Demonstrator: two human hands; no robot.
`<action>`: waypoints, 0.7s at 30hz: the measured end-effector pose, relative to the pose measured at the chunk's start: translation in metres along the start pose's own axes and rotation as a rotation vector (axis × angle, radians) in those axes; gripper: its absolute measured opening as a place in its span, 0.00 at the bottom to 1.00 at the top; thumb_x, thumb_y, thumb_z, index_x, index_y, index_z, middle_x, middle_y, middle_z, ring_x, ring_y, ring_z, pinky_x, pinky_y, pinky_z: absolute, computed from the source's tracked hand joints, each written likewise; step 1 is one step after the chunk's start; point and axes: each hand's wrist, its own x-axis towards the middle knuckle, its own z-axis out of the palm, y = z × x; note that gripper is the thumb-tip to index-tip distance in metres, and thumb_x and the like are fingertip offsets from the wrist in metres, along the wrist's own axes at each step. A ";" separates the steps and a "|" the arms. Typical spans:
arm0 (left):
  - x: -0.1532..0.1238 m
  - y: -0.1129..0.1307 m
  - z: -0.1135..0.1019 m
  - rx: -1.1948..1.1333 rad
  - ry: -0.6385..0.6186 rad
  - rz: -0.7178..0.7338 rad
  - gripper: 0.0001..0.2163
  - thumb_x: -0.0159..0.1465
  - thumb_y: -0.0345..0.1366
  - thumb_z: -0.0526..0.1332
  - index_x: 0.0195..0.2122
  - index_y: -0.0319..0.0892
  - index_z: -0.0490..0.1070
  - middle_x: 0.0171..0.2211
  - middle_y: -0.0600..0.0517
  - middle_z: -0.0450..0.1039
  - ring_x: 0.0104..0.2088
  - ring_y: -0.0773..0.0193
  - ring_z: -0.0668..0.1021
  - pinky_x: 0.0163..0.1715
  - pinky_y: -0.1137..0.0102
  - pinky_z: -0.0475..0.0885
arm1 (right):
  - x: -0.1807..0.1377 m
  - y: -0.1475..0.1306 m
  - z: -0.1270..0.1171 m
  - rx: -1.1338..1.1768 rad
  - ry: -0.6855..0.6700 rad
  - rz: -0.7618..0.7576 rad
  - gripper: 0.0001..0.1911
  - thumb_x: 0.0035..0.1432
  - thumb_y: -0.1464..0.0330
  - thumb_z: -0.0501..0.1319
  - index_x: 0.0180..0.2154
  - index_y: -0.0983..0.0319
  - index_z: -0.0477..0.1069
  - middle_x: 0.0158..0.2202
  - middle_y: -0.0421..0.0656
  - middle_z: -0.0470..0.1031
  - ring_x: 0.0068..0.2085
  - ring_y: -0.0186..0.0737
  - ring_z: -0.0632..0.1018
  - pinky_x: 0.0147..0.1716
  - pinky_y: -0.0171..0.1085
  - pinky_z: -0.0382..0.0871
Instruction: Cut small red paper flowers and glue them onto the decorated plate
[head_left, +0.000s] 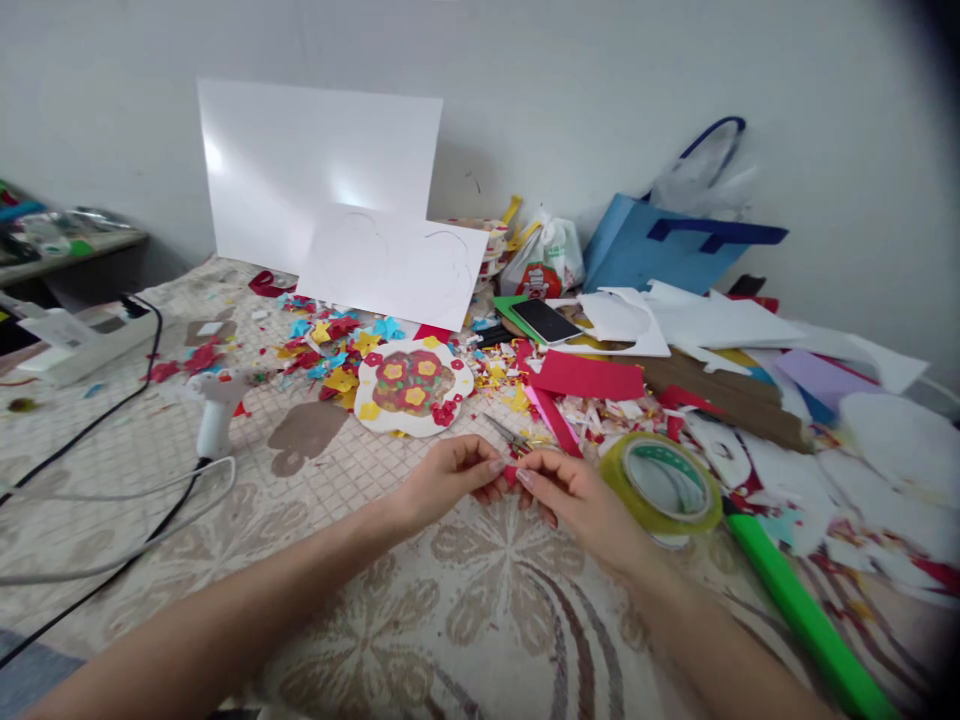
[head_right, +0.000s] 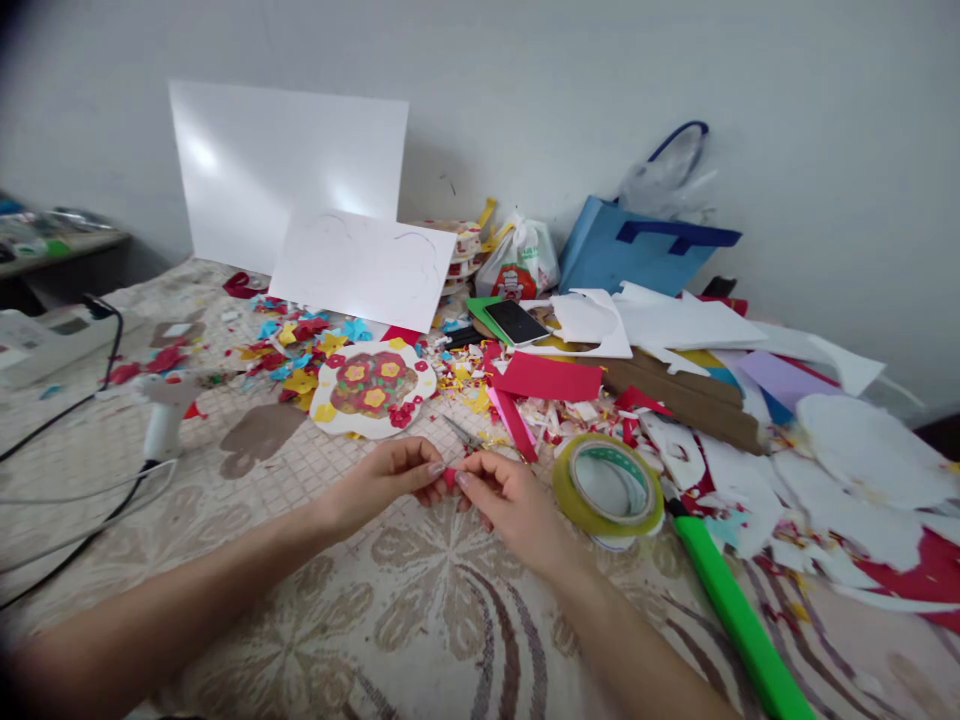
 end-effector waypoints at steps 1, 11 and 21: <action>0.000 0.001 0.000 -0.008 -0.004 -0.010 0.13 0.57 0.43 0.63 0.30 0.37 0.67 0.26 0.52 0.73 0.26 0.69 0.73 0.29 0.72 0.68 | 0.000 0.001 0.000 0.037 -0.012 0.007 0.08 0.59 0.63 0.56 0.34 0.61 0.70 0.25 0.38 0.70 0.21 0.29 0.64 0.19 0.29 0.57; 0.000 0.001 -0.001 -0.018 -0.043 -0.015 0.13 0.57 0.43 0.63 0.30 0.37 0.67 0.26 0.52 0.73 0.26 0.70 0.73 0.30 0.71 0.67 | 0.002 0.003 0.000 0.148 -0.022 0.026 0.08 0.58 0.63 0.58 0.33 0.61 0.70 0.24 0.37 0.70 0.20 0.27 0.63 0.18 0.28 0.56; 0.000 0.002 -0.001 0.007 -0.053 -0.011 0.13 0.57 0.43 0.62 0.30 0.37 0.68 0.26 0.52 0.73 0.26 0.70 0.73 0.30 0.71 0.68 | 0.000 0.002 -0.001 0.169 -0.014 0.019 0.08 0.58 0.63 0.59 0.33 0.62 0.70 0.24 0.37 0.70 0.20 0.27 0.64 0.18 0.28 0.57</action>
